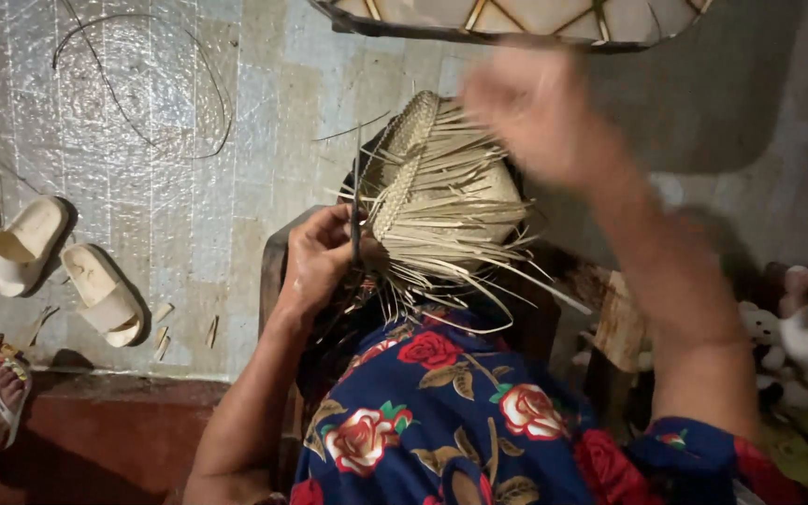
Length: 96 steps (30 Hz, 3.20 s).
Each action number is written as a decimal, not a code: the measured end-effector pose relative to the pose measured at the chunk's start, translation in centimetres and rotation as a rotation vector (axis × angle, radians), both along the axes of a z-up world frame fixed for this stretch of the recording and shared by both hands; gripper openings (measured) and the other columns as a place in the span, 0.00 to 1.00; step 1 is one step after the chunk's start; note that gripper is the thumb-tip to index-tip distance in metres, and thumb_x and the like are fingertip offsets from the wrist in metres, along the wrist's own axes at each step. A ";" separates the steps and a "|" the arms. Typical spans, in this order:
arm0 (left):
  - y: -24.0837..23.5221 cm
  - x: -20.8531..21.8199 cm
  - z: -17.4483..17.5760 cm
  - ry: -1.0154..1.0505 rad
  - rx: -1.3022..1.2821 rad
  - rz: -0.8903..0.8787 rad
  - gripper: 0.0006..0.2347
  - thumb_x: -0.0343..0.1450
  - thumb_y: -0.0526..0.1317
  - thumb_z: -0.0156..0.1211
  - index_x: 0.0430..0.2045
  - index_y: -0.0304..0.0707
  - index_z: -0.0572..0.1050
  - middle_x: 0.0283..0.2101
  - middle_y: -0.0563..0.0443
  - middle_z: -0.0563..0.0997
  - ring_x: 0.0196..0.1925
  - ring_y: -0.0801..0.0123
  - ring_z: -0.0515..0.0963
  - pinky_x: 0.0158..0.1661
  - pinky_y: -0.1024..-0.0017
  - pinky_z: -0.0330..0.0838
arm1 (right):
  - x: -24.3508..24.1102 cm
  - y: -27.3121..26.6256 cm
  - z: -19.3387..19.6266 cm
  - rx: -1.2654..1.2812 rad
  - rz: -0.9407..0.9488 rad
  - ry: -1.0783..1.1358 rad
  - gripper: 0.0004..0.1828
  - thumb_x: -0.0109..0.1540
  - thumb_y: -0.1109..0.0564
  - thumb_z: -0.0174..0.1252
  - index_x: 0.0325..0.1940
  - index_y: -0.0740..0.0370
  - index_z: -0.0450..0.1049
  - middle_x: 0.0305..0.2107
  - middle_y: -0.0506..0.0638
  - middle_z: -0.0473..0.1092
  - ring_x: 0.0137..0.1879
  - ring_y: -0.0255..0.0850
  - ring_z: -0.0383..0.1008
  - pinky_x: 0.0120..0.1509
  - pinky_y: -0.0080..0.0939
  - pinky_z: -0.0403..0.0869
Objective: The person trims the protruding edges of a woven basket using scissors. They hold the basket steady with one hand while cutting the excess material around the rim with the other hand.
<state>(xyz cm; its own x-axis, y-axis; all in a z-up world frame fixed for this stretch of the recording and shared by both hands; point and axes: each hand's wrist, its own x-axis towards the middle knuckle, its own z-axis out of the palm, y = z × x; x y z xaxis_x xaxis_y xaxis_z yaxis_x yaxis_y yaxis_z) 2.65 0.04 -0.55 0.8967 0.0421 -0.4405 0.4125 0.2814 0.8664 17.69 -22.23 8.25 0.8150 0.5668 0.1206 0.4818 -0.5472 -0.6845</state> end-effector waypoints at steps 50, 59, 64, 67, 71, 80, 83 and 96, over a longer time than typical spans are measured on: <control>-3.9 -1.8 0.1 -0.312 0.336 -0.192 0.15 0.52 0.26 0.58 0.29 0.38 0.75 0.19 0.49 0.77 0.23 0.72 0.76 0.25 0.77 0.72 | -7.6 -1.6 -1.8 0.032 -0.132 1.161 0.07 0.45 0.63 0.65 0.25 0.65 0.77 0.16 0.55 0.72 0.19 0.38 0.68 0.25 0.32 0.66; -3.8 -2.2 1.2 -0.281 0.284 -0.158 0.14 0.51 0.26 0.55 0.29 0.37 0.76 0.19 0.48 0.76 0.22 0.72 0.74 0.26 0.76 0.72 | -10.2 -0.4 -4.5 0.123 -0.365 1.033 0.04 0.50 0.64 0.57 0.28 0.68 0.71 0.13 0.56 0.69 0.16 0.37 0.70 0.19 0.29 0.69; -2.7 -2.1 2.0 -0.110 -0.028 -0.092 0.11 0.54 0.26 0.65 0.27 0.31 0.74 0.17 0.48 0.75 0.20 0.73 0.74 0.26 0.77 0.73 | -11.4 0.4 1.2 0.080 -0.185 0.879 0.04 0.51 0.64 0.55 0.23 0.65 0.75 0.14 0.52 0.71 0.20 0.35 0.70 0.26 0.31 0.71; -3.3 -1.9 -0.4 -0.129 -0.005 -0.034 0.11 0.55 0.26 0.65 0.29 0.29 0.74 0.20 0.47 0.76 0.24 0.73 0.74 0.30 0.75 0.73 | -11.3 -0.8 -5.6 0.283 -0.280 0.911 0.02 0.51 0.65 0.57 0.27 0.68 0.74 0.16 0.52 0.71 0.21 0.33 0.72 0.25 0.26 0.71; -1.2 -2.1 -0.4 -0.143 0.108 -0.022 0.15 0.55 0.26 0.65 0.34 0.28 0.74 0.27 0.40 0.78 0.31 0.68 0.76 0.35 0.67 0.74 | -11.7 -0.1 -5.8 0.361 -0.317 0.901 0.03 0.51 0.65 0.59 0.29 0.67 0.75 0.16 0.52 0.71 0.22 0.33 0.72 0.26 0.26 0.71; 0.9 -3.3 5.8 -0.067 -0.253 -0.648 0.07 0.60 0.36 0.64 0.24 0.32 0.74 0.17 0.49 0.76 0.20 0.74 0.76 0.23 0.78 0.72 | -10.5 -0.6 -7.6 0.419 -0.193 0.958 0.06 0.52 0.64 0.60 0.33 0.66 0.74 0.23 0.51 0.72 0.31 0.33 0.72 0.34 0.27 0.73; 1.2 -2.7 5.3 -0.051 -0.306 -0.857 0.06 0.62 0.37 0.62 0.21 0.33 0.72 0.16 0.49 0.75 0.21 0.76 0.75 0.22 0.79 0.71 | -10.2 -0.9 -7.1 0.392 -0.154 0.897 0.05 0.54 0.63 0.58 0.34 0.64 0.75 0.24 0.48 0.71 0.33 0.30 0.67 0.36 0.26 0.70; 1.6 -2.4 2.2 0.024 -0.386 -0.978 0.08 0.60 0.35 0.63 0.23 0.28 0.72 0.21 0.38 0.79 0.21 0.68 0.79 0.23 0.75 0.74 | -9.9 -1.0 -4.7 0.492 -0.154 0.966 0.02 0.55 0.65 0.57 0.31 0.66 0.74 0.22 0.51 0.73 0.32 0.31 0.70 0.39 0.27 0.69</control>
